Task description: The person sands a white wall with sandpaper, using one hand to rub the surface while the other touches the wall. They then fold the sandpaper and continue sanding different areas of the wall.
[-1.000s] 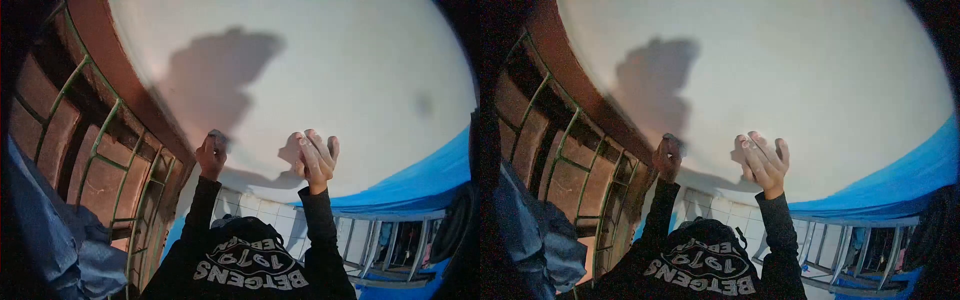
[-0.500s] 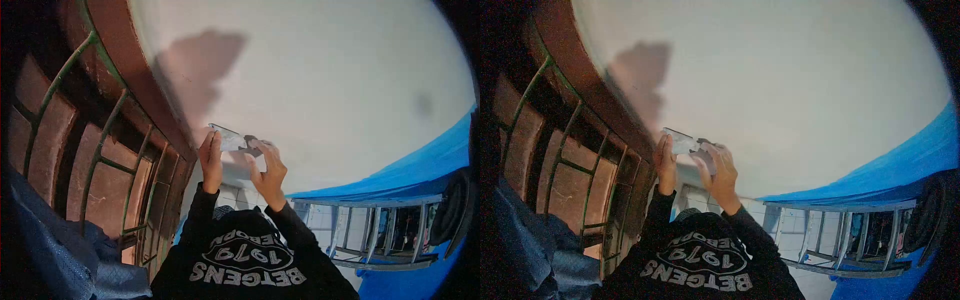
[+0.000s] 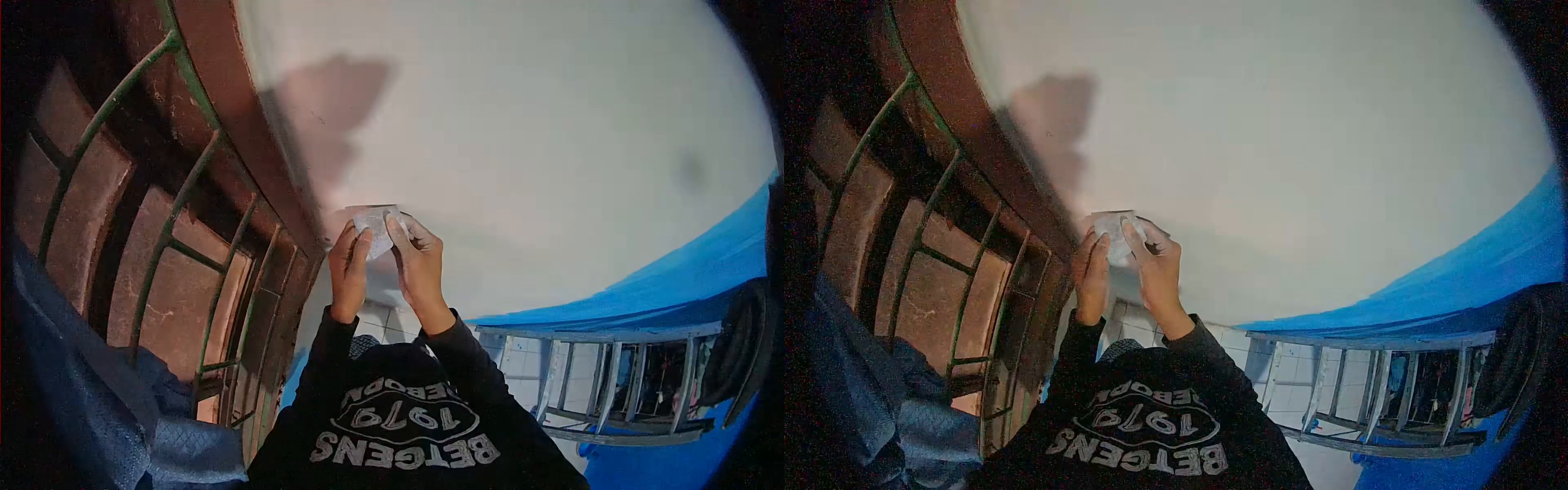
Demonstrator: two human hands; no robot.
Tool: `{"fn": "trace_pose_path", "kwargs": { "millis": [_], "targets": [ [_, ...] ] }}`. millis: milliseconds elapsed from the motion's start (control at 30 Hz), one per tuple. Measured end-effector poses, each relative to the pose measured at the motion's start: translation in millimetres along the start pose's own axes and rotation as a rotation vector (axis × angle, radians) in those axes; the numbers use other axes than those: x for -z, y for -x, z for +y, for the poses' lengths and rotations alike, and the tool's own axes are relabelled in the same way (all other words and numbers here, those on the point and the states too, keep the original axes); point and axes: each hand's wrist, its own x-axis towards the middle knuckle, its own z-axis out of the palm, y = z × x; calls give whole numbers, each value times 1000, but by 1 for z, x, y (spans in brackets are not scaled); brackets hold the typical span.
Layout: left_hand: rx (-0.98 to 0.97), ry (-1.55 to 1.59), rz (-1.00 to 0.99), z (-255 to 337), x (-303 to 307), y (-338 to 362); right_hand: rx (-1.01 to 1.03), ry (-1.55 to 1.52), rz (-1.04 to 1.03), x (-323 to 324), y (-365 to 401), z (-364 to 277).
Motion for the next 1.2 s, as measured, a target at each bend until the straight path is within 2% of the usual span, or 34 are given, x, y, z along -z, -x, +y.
{"fn": "trace_pose_path", "kwargs": {
  "millis": [133, 200, 233, 300, 333, 400, 500, 633, 700, 833, 900, 933, 1000, 1033, 1100, 1133, 1200],
  "targets": [
    [23, -136, -84, 8, 13, -3, 9, 12, -54, 12, 2, 5],
    [-214, -99, 48, 1, 15, -4, 63, 171, -72, 18, 2, 5],
    [-213, -101, 49, 1, 18, -4, 60, 170, -72, 22, 1, 6],
    [-81, 72, 20, 4, 24, -6, 43, 190, -161, 34, 0, 8],
    [-78, 70, 15, 7, 25, -8, 42, 187, -156, 38, 0, 8],
    [28, 104, -145, 16, 24, -9, -7, 174, -172, 43, 0, 6],
    [79, -26, -228, 35, 20, -4, 14, 162, -163, 46, 1, 10],
    [122, -27, -308, 26, 26, -1, 10, 173, -107, 41, 7, 4],
    [-99, -333, -367, 30, 24, 0, -60, 159, -75, 39, 10, -4],
    [-88, -428, -331, 30, 20, 5, -31, 150, -131, 48, 10, 3],
    [-204, -477, -301, 28, 22, 3, 14, 320, -264, 51, 8, 0],
    [-204, -479, -298, 29, 23, 1, 13, 320, -267, 53, 7, -2],
    [-312, -661, -337, 32, 28, -1, 25, 491, -379, 56, 3, -6],
    [-311, -662, -335, 34, 29, -2, 24, 490, -381, 57, 2, -10],
    [-462, -702, -394, 39, 30, -4, 23, 711, -446, 59, 0, -19],
    [-461, -704, -395, 42, 32, -6, 22, 709, -445, 65, -4, -14],
    [-612, -751, -476, 45, 33, -8, -26, 792, -502, 77, -13, -9]
  ]
}}
